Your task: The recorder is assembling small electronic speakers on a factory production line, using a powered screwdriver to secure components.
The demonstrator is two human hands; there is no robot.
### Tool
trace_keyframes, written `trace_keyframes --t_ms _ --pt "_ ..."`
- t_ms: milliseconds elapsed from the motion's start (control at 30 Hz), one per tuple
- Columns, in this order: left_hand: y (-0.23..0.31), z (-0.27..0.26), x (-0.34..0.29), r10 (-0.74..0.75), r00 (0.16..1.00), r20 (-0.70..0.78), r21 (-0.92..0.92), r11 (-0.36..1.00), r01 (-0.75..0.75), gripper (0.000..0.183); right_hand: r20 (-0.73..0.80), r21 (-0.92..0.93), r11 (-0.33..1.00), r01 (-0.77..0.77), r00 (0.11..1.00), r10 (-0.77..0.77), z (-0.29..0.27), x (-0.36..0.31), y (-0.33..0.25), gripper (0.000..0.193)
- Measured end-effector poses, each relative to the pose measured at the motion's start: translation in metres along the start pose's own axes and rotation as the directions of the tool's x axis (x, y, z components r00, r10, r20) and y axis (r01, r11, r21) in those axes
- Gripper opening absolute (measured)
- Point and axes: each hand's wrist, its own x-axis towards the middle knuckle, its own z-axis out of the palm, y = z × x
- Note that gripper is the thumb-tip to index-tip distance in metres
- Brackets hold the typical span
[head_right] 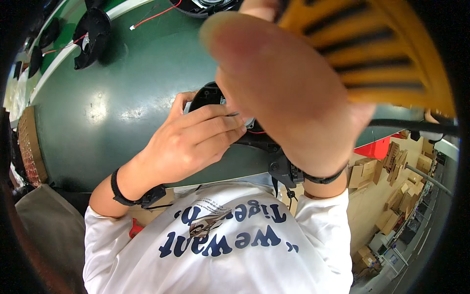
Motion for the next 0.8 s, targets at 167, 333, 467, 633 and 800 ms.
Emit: trace_keyframes --t_ms 167,333,467,633,800 --pt "-0.004 0.004 -0.001 0.019 0.999 0.026 -0.004 1.000 -0.019 0.044 -0.363 -0.069 0.968 -0.240 0.910 0.200 0.022 -0.017 0.018 0.036" --pt "0.002 -0.004 0.010 -0.037 0.988 0.152 0.012 0.999 0.036 0.041 -0.348 0.099 0.978 0.183 0.927 -0.138 0.019 -0.002 0.041 0.044" --pt "0.013 -0.011 0.013 -0.101 0.957 0.273 0.140 0.988 0.064 0.033 -0.464 0.198 0.949 0.244 0.876 -0.128 0.035 0.019 0.021 0.032" --pt "0.020 -0.016 0.025 -0.115 0.934 0.338 0.156 0.986 0.065 0.039 -0.444 -0.088 0.994 -0.064 0.896 0.018 0.030 0.024 -0.007 0.021" --pt "0.016 -0.013 0.003 -0.211 0.915 0.344 0.226 0.964 0.137 0.034 -0.441 -0.340 0.858 -0.385 0.871 0.216 0.026 0.024 -0.019 0.026"
